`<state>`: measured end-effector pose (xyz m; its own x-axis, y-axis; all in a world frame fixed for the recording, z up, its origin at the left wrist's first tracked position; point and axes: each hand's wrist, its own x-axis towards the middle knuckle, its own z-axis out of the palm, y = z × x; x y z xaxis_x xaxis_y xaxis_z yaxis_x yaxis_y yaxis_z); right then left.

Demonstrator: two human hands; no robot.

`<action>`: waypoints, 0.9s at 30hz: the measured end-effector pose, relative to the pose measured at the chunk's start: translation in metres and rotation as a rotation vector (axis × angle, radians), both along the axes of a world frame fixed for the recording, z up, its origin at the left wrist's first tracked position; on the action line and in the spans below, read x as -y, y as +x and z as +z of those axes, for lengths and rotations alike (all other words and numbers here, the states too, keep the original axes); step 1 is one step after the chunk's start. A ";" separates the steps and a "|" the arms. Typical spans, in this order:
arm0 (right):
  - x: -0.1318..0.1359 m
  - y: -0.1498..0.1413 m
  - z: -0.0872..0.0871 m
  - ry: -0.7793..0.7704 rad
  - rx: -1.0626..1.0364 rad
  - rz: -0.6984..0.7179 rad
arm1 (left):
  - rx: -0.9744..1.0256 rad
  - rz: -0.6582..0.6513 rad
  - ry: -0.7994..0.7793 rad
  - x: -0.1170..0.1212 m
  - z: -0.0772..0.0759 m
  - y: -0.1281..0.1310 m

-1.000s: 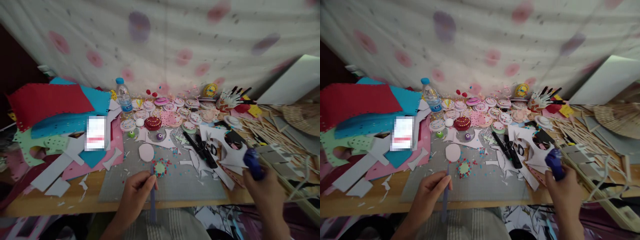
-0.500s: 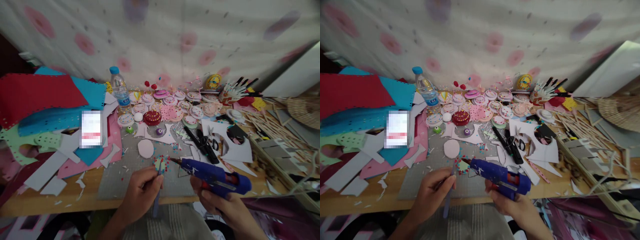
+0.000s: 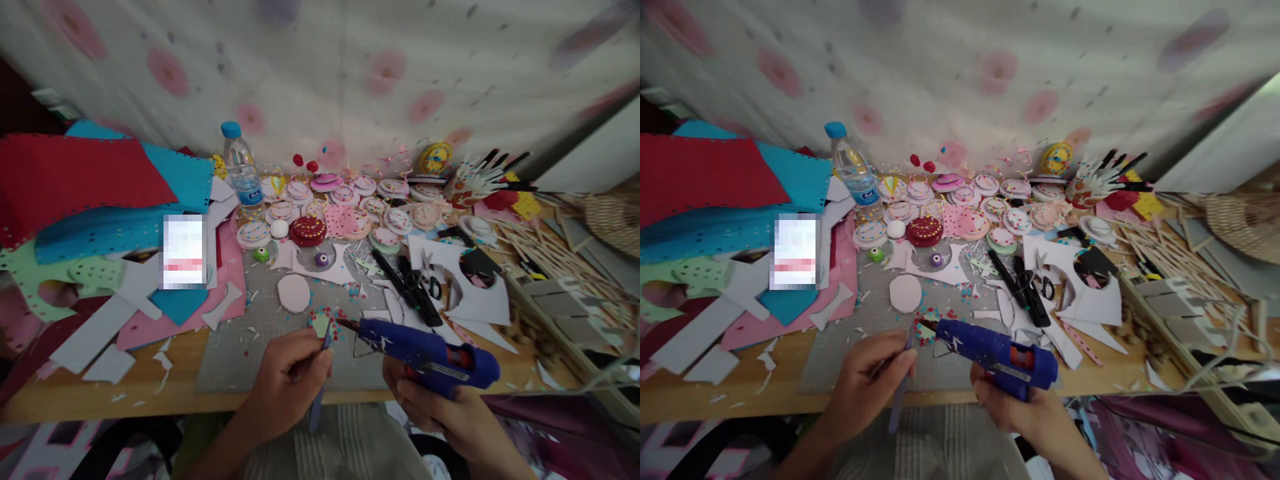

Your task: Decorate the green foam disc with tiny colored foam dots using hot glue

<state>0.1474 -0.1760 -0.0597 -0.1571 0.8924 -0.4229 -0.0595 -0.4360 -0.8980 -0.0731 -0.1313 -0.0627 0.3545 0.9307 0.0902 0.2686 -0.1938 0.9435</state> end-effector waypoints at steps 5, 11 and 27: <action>-0.001 0.000 0.002 -0.078 -0.024 -0.023 | 0.004 -0.005 0.015 -0.001 0.001 0.001; -0.002 0.000 0.003 -0.041 -0.016 0.002 | -0.006 -0.014 0.013 -0.001 0.001 0.001; 0.001 0.002 0.002 -0.077 0.002 -0.050 | -0.013 -0.029 0.020 -0.001 0.000 0.002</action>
